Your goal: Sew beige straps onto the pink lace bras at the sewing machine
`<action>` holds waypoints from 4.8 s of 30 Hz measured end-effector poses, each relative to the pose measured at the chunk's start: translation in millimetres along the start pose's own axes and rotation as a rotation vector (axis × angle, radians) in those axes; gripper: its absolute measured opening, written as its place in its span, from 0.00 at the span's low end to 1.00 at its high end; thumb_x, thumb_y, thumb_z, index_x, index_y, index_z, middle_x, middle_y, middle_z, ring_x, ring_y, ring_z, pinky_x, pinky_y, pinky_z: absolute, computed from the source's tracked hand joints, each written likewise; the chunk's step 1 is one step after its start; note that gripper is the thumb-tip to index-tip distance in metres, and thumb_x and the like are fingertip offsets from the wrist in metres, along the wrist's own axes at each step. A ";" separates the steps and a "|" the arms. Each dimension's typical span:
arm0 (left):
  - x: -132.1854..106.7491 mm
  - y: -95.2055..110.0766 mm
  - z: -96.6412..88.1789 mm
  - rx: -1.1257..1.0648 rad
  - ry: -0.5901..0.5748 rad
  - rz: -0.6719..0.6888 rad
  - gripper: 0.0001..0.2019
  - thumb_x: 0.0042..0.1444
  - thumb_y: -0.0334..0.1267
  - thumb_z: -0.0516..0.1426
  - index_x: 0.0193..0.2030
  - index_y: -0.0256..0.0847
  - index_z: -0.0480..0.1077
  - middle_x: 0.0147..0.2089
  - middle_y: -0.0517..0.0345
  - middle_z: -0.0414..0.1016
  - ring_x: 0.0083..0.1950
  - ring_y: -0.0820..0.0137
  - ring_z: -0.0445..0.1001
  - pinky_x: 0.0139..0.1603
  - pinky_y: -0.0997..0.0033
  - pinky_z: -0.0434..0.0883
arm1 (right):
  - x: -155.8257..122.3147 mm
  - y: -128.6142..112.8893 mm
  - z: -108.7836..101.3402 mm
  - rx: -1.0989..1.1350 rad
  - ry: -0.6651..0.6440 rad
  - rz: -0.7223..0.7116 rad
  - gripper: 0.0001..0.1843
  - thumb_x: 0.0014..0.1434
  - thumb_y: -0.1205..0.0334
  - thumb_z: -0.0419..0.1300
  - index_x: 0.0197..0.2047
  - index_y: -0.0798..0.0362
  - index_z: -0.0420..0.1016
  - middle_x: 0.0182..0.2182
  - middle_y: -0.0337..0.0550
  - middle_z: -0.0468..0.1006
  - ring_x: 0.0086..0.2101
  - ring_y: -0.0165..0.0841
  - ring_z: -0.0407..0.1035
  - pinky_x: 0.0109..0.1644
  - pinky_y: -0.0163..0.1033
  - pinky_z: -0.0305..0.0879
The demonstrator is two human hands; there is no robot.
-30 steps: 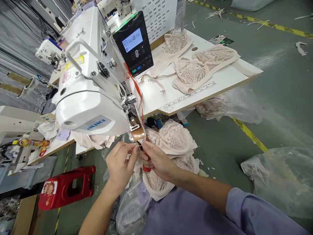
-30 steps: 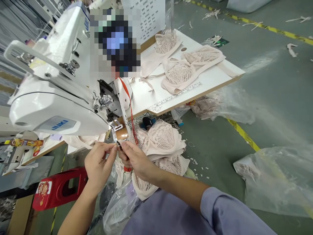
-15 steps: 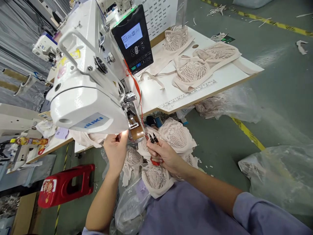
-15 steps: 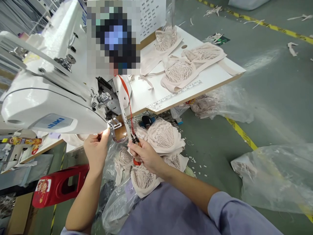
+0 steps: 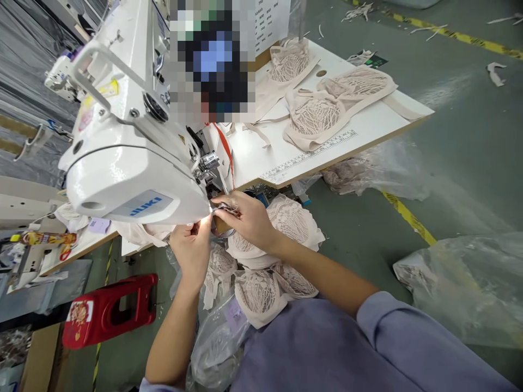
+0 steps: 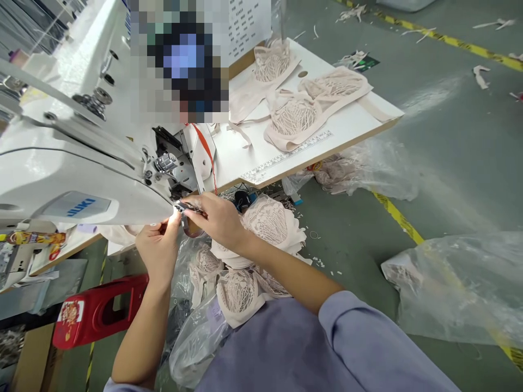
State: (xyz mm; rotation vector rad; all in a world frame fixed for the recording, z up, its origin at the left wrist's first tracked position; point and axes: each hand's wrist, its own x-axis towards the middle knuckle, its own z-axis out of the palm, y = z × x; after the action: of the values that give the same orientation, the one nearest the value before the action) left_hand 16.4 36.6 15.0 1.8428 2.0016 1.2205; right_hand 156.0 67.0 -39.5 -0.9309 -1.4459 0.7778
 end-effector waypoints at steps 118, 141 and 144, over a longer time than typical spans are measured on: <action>2.7 -6.4 8.8 0.664 -0.241 0.226 0.18 0.64 0.48 0.56 0.30 0.40 0.78 0.22 0.53 0.75 0.25 0.63 0.71 0.27 0.67 0.53 | 29.1 4.6 -18.9 -0.289 -0.404 -0.154 0.11 0.61 0.71 0.57 0.43 0.51 0.78 0.42 0.45 0.69 0.42 0.35 0.68 0.47 0.40 0.66; -162.3 -104.5 55.2 0.364 -1.220 0.025 0.09 0.61 0.39 0.56 0.38 0.36 0.75 0.37 0.43 0.80 0.42 0.54 0.79 0.41 0.61 0.70 | -119.0 45.3 -65.5 -0.271 -0.888 0.128 0.18 0.67 0.54 0.57 0.56 0.52 0.72 0.52 0.52 0.74 0.50 0.40 0.70 0.53 0.46 0.68; -148.5 -89.1 33.1 0.295 -1.281 0.129 0.12 0.64 0.41 0.54 0.32 0.41 0.73 0.34 0.51 0.79 0.38 0.60 0.78 0.37 0.66 0.67 | -134.2 45.0 -62.3 -0.297 -1.117 0.103 0.28 0.63 0.50 0.62 0.63 0.53 0.67 0.59 0.55 0.71 0.57 0.44 0.67 0.58 0.48 0.65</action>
State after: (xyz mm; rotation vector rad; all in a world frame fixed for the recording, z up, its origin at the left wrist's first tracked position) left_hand 2.8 -72.5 -122.8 2.0188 1.2944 -0.3394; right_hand 221.6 -34.9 -135.6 -0.8040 -2.5434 1.2816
